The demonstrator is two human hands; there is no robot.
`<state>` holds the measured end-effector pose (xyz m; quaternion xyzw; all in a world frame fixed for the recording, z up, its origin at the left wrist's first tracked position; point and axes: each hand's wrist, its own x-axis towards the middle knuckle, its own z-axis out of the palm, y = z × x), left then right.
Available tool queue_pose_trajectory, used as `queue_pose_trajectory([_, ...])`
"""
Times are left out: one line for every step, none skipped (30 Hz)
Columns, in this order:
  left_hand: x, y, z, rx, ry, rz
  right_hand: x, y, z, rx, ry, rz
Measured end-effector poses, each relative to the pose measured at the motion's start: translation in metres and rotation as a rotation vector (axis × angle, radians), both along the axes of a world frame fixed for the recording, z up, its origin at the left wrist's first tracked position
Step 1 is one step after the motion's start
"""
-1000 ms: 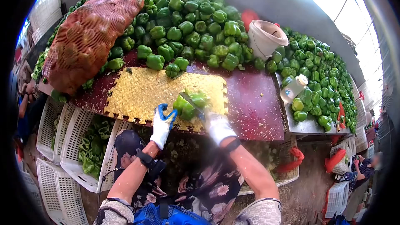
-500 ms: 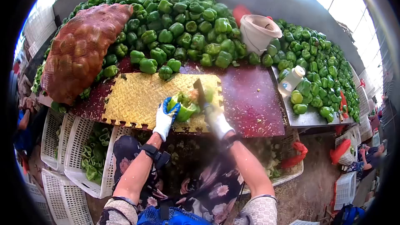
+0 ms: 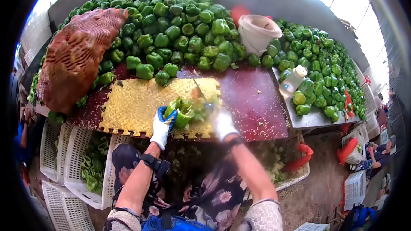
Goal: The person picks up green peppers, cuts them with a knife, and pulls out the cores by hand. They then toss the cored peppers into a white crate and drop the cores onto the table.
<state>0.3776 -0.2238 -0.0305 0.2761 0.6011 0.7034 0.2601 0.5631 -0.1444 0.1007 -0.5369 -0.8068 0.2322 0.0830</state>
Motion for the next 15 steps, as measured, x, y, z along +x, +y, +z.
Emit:
queue_pose_trajectory([-0.002,0.005,0.001,-0.029,0.026,0.019,-0.001,-0.002,-0.006,0.125,0.103,-0.024])
queue_pose_trajectory([-0.002,0.001,-0.001,-0.082,0.059,0.028,-0.002,0.006,-0.014,0.129,0.091,0.02])
queue_pose_trajectory([-0.003,0.003,-0.006,-0.06,0.062,0.037,-0.003,0.002,-0.01,0.079,0.079,0.064])
queue_pose_trajectory([-0.008,0.004,-0.008,-0.06,0.071,0.039,-0.007,0.001,-0.002,0.037,0.069,0.114])
queue_pose_trajectory([-0.01,0.005,-0.011,-0.082,0.075,0.037,-0.008,-0.005,-0.006,0.134,0.14,0.204])
queue_pose_trajectory([-0.01,0.006,-0.019,-0.111,0.075,0.03,-0.008,-0.014,-0.015,0.223,0.206,0.291])
queue_pose_trajectory([-0.012,0.009,-0.027,-0.076,0.151,0.07,-0.012,-0.017,-0.022,0.208,0.179,0.247])
queue_pose_trajectory([-0.013,0.01,-0.035,-0.083,0.152,0.067,-0.013,-0.016,-0.026,0.201,0.181,0.244])
queue_pose_trajectory([-0.013,0.01,-0.032,-0.043,0.127,0.056,-0.017,-0.014,-0.024,0.201,0.178,0.257])
queue_pose_trajectory([-0.012,0.009,-0.029,-0.003,0.102,0.046,-0.021,-0.012,-0.023,0.201,0.176,0.269])
queue_pose_trajectory([-0.011,0.007,-0.026,-0.021,0.042,0.029,-0.023,-0.009,-0.027,0.284,0.168,0.257])
queue_pose_trajectory([-0.009,0.006,-0.023,-0.023,0.04,0.028,-0.028,-0.003,-0.026,0.282,0.166,0.256])
queue_pose_trajectory([-0.008,0.006,-0.02,-0.056,0.077,0.041,-0.034,0.007,-0.022,0.211,0.049,0.22])
queue_pose_trajectory([-0.006,0.005,-0.017,-0.088,0.114,0.054,-0.037,0.012,-0.021,0.141,-0.068,0.185])
queue_pose_trajectory([-0.004,0.003,-0.014,-0.088,0.113,0.053,-0.034,0.02,-0.036,0.175,-0.068,0.214])
